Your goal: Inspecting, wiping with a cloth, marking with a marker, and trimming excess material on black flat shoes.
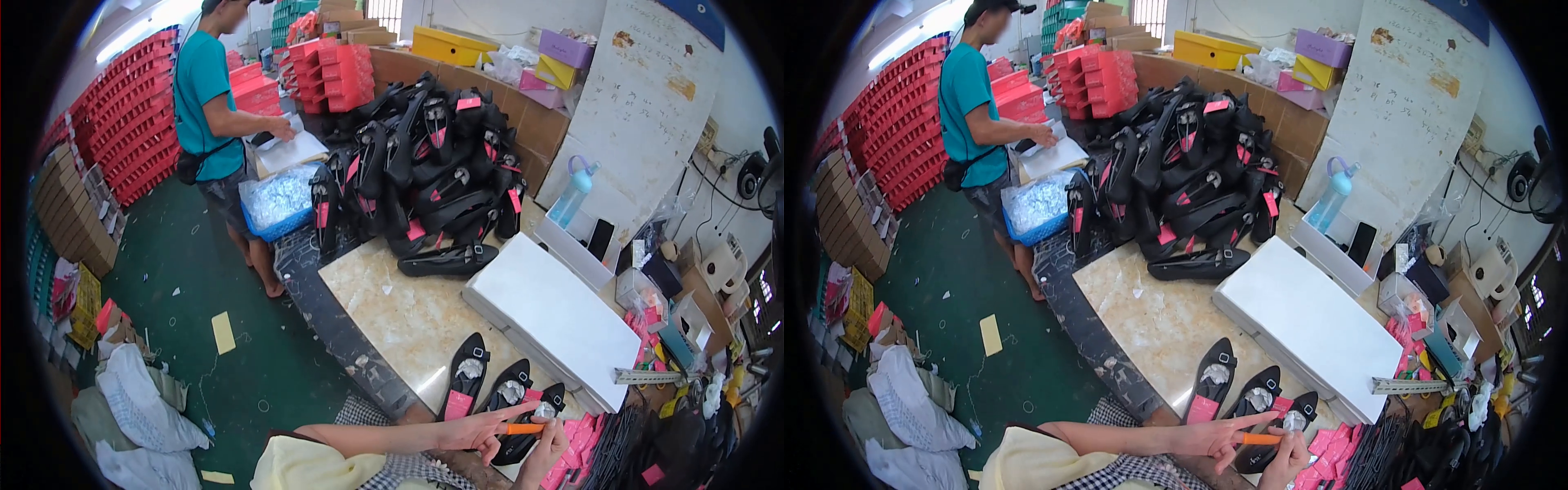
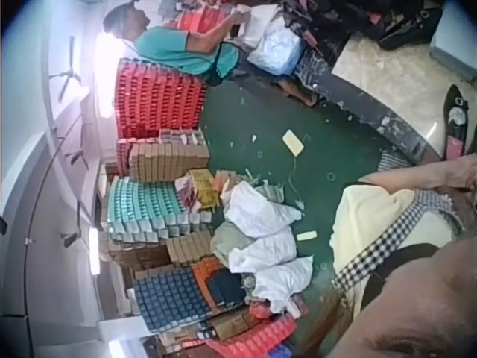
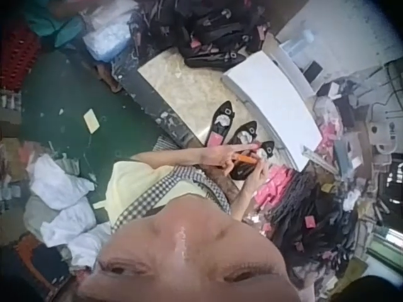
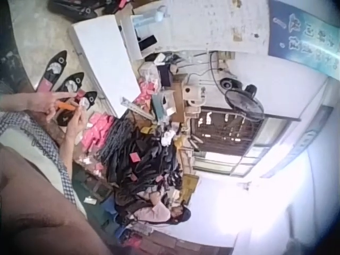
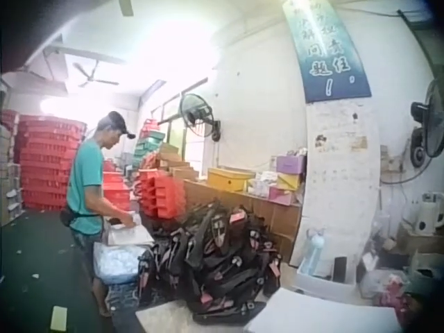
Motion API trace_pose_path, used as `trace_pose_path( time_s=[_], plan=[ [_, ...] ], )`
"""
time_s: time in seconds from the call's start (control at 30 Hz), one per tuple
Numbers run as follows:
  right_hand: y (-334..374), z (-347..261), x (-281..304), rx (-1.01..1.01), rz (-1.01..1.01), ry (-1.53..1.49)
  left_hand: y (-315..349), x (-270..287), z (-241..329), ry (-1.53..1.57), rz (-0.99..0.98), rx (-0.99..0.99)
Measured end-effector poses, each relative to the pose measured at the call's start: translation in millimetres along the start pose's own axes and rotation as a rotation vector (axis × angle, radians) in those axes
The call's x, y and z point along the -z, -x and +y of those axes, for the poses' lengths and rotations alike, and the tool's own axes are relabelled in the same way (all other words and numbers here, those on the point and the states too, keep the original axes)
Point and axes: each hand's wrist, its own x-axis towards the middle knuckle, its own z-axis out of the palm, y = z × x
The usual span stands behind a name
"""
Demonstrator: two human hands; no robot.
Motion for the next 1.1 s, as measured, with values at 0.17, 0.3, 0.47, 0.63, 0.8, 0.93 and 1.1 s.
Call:
trace_pose_path(
  time_s=[0.17, 0.3, 0.47, 0.63, 0.8, 0.93, 1.1],
  plan=[
    [5, 14, -12, -0.19, 0.013, -0.297, -3, 16, -8, 0.088, -0.041, 0.0],
    [12, 4, -22, -0.159, -0.014, -0.224, -4, 5, -5, 0.116, -0.028, -0.028],
    [30, 0, -40, -0.076, -0.141, -0.23, -5, -3, -2, 0.236, -0.105, -0.099],
    [35, -2, -37, -0.258, -0.245, -0.233, 1, -3, -8, 0.424, -0.091, -0.109],
    [42, 15, -32, -0.201, -0.174, -0.249, 2, 20, -33, 0.433, -0.069, -0.094],
    [47, 12, -16, -0.025, -0.344, -0.09, 2, 35, -47, 0.464, -0.218, -0.158],
    [45, -2, 2, -0.372, -0.354, -0.351, 11, 14, -20, 0.08, 0.091, -0.031]
  ],
)
